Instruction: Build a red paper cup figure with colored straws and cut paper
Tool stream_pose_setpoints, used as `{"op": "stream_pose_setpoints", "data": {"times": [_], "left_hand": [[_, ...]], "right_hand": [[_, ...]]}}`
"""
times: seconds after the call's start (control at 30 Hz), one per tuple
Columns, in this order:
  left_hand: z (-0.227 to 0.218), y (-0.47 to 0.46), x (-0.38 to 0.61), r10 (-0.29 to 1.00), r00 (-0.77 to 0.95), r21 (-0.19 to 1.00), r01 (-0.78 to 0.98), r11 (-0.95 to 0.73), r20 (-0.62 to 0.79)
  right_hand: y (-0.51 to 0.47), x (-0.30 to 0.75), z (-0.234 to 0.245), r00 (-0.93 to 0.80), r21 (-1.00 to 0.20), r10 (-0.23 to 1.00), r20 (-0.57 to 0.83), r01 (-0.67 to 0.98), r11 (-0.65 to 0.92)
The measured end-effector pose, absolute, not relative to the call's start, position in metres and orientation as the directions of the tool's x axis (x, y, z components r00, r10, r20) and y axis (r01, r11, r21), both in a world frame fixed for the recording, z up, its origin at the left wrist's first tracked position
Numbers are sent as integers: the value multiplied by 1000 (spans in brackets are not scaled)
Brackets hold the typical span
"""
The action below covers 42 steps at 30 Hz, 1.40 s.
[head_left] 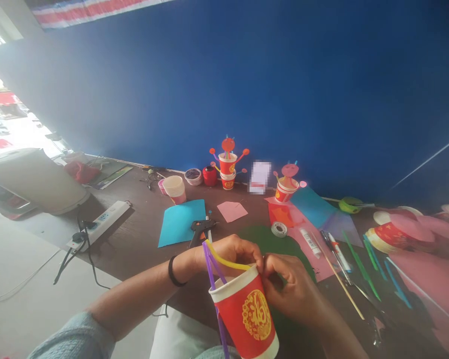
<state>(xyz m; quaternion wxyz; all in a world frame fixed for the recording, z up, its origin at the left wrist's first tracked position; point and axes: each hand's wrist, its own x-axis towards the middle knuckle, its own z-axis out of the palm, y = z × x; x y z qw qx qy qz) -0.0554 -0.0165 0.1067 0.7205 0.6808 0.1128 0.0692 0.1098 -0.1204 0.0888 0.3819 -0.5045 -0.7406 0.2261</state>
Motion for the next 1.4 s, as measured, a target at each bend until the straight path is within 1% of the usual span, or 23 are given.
{"op": "stream_pose_setpoints", "data": {"times": [0.17,0.37,0.5,0.6,0.73,0.83,0.9,0.93,1.03,1.1,1.23,1.3,1.4], "left_hand": [[106,-18,-55,242,962,983,88,162,-126],[105,-20,-54,254,958,969,76,234,-136],[103,-18,-54,228,964,964,79,253,-139],[104,-18,-54,194,967,948,102,301,-165],[106,-20,-55,226,959,961,110,255,-170],[109,-20,-55,226,961,973,116,200,-161],[110,-20,-55,230,963,984,108,142,-139],[110,-19,-55,235,964,989,101,109,-124],[112,-18,-54,253,966,998,58,28,-63],[113,-18,-53,263,965,1000,13,-13,-10],[114,-18,-52,281,957,994,-48,-103,75],[114,-19,-52,286,954,990,-61,-123,94],[112,-19,-53,274,958,994,-60,-94,84]], "right_hand": [[-122,113,92,-212,-669,904,372,614,419],[-123,113,91,-238,-612,872,429,633,474],[-123,113,91,-296,-530,827,478,654,540],[-124,114,92,-338,-476,810,480,675,564],[-125,114,91,-308,-453,815,490,709,540],[-127,112,89,-309,-432,796,519,709,557],[-128,111,87,-278,-484,814,510,690,539],[-129,111,86,-247,-543,841,480,670,507],[-129,111,83,-154,-773,940,303,537,337],[-130,112,82,-132,-872,970,205,426,242],[-130,113,78,-127,-936,984,127,314,161],[-130,113,76,-113,-945,988,107,298,136],[-130,112,76,-83,-939,990,118,315,139]]}}
